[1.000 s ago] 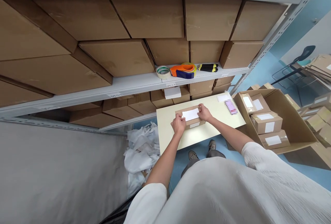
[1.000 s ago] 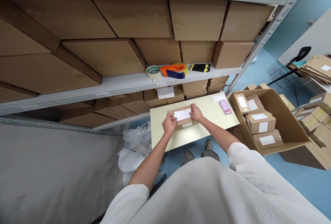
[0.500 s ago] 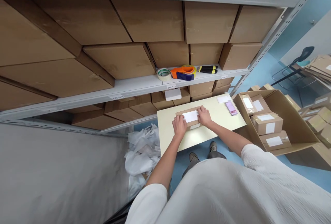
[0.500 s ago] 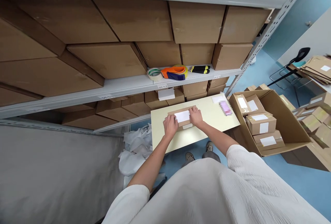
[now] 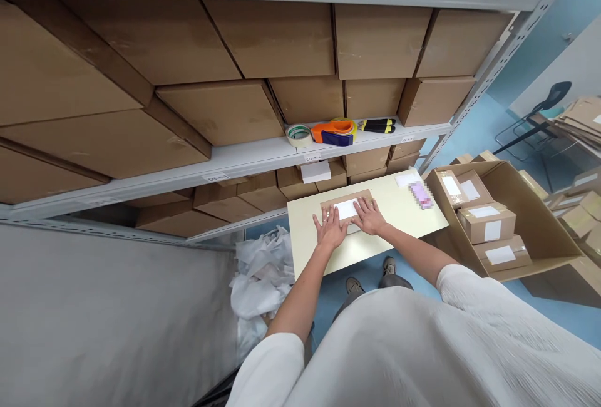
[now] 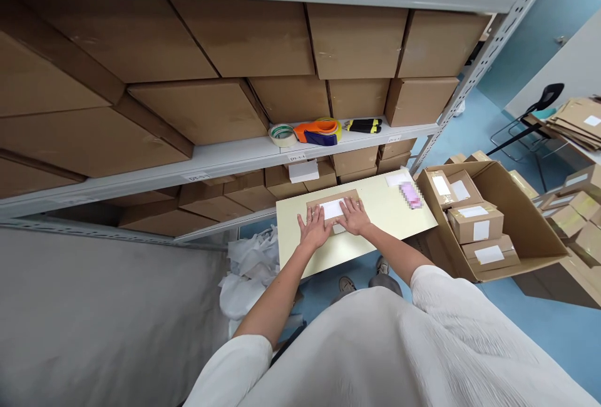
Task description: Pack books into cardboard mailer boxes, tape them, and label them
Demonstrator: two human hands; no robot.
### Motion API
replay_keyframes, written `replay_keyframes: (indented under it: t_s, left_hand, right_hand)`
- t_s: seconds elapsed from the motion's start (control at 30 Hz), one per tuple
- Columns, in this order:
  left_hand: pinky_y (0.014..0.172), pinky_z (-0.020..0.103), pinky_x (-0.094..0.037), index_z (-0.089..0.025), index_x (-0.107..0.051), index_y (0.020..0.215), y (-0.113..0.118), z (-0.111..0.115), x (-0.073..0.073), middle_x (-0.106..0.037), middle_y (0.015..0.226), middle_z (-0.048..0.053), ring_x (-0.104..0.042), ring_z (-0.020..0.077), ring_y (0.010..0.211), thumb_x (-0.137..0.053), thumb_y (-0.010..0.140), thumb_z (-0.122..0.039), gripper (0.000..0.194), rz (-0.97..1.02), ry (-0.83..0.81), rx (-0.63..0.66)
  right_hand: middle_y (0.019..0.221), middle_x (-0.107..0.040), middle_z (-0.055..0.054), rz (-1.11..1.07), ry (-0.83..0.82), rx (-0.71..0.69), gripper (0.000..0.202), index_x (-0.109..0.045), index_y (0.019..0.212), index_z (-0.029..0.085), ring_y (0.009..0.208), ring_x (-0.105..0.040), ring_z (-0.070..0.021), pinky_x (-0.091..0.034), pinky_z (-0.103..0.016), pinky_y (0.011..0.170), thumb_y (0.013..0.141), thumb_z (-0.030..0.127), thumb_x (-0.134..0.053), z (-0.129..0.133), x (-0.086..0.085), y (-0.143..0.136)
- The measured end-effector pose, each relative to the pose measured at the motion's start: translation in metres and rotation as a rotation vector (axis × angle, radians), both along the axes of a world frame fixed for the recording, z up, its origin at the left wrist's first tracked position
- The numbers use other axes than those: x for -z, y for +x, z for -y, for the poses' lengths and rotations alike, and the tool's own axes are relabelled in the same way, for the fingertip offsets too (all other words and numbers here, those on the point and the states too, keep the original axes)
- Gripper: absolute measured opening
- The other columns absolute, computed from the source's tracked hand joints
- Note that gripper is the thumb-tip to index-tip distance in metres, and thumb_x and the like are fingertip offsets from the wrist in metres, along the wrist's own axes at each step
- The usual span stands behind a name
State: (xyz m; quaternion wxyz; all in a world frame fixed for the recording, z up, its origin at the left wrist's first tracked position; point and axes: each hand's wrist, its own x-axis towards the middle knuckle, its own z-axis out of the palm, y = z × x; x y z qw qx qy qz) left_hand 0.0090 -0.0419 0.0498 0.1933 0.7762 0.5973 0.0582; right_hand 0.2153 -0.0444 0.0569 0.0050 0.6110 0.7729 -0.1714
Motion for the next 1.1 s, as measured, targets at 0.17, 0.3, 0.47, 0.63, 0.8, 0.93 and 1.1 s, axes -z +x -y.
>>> replay_keyframes:
  t_s: [0.17,0.3,0.47,0.63,0.8,0.93,1.1]
  left_hand:
    - [0.135,0.07,-0.011,-0.013,-0.036,0.172,0.001,0.002,-0.003,-0.016,0.184,0.023,-0.011,0.0443,0.171,-0.051,0.1,-0.056,0.085,0.002,-0.036,-0.163]
    - [0.127,0.064,-0.037,-0.015,-0.04,0.169,-0.007,0.004,-0.005,-0.018,0.183,0.024,-0.035,0.0476,0.162,-0.056,0.098,-0.055,0.083,0.073,-0.053,-0.255]
    - [0.122,0.063,-0.044,-0.014,-0.033,0.17,-0.005,0.006,-0.008,-0.024,0.18,0.026,-0.046,0.0466,0.154,-0.056,0.098,-0.045,0.082,0.183,-0.022,-0.272]
    - [0.126,0.062,-0.039,-0.012,-0.038,0.165,0.011,0.008,-0.017,-0.026,0.178,0.026,-0.038,0.0442,0.159,-0.057,0.096,-0.035,0.076,0.262,0.061,-0.248]
    - [0.126,0.063,-0.038,-0.015,-0.03,0.169,0.032,0.007,-0.037,-0.03,0.176,0.025,-0.035,0.0437,0.16,-0.056,0.097,-0.036,0.079,0.295,0.109,-0.205]
    - [0.125,0.066,-0.038,-0.017,-0.024,0.171,0.063,0.011,-0.051,-0.029,0.176,0.024,-0.034,0.0448,0.16,-0.058,0.094,-0.033,0.085,0.319,0.124,-0.152]
    - [0.126,0.065,-0.037,-0.018,-0.027,0.17,0.119,0.027,-0.062,-0.029,0.177,0.023,-0.033,0.0452,0.16,-0.058,0.094,-0.031,0.084,0.335,0.138,-0.074]
  right_hand:
    - [0.186,-0.008,-0.015,0.02,-0.058,0.225,0.074,-0.032,0.175,0.021,0.172,-0.006,-0.0364,-0.007,-0.066,0.134,0.112,0.06,-0.031,-0.002,-0.013,0.002]
    - [0.184,-0.016,-0.02,-0.017,-0.045,0.389,0.071,-0.033,0.173,0.021,0.161,-0.033,-0.0414,-0.029,-0.062,0.126,0.109,0.052,-0.041,0.0,-0.022,0.004]
    - [0.169,-0.044,-0.023,-0.105,-0.066,0.513,0.073,-0.026,0.173,0.017,0.142,-0.054,-0.0385,-0.045,-0.052,0.115,0.108,0.045,-0.041,0.005,-0.023,0.007]
    - [0.161,-0.052,-0.021,-0.163,-0.007,0.538,0.072,-0.03,0.172,0.016,0.137,-0.056,-0.0375,-0.046,-0.049,0.115,0.106,0.042,-0.044,0.014,-0.025,0.014]
    - [0.164,-0.049,-0.02,-0.177,0.076,0.577,0.071,-0.032,0.172,0.016,0.14,-0.051,-0.039,-0.044,-0.05,0.117,0.107,0.044,-0.041,0.026,-0.033,0.039]
    - [0.163,-0.049,-0.021,-0.172,0.118,0.627,0.071,-0.032,0.172,0.016,0.14,-0.05,-0.0401,-0.044,-0.052,0.117,0.107,0.042,-0.041,0.039,-0.038,0.071]
    - [0.161,-0.051,-0.022,-0.231,0.213,0.702,0.07,-0.036,0.17,0.016,0.138,-0.05,-0.0411,-0.044,-0.055,0.116,0.105,0.041,-0.044,0.07,-0.043,0.121]
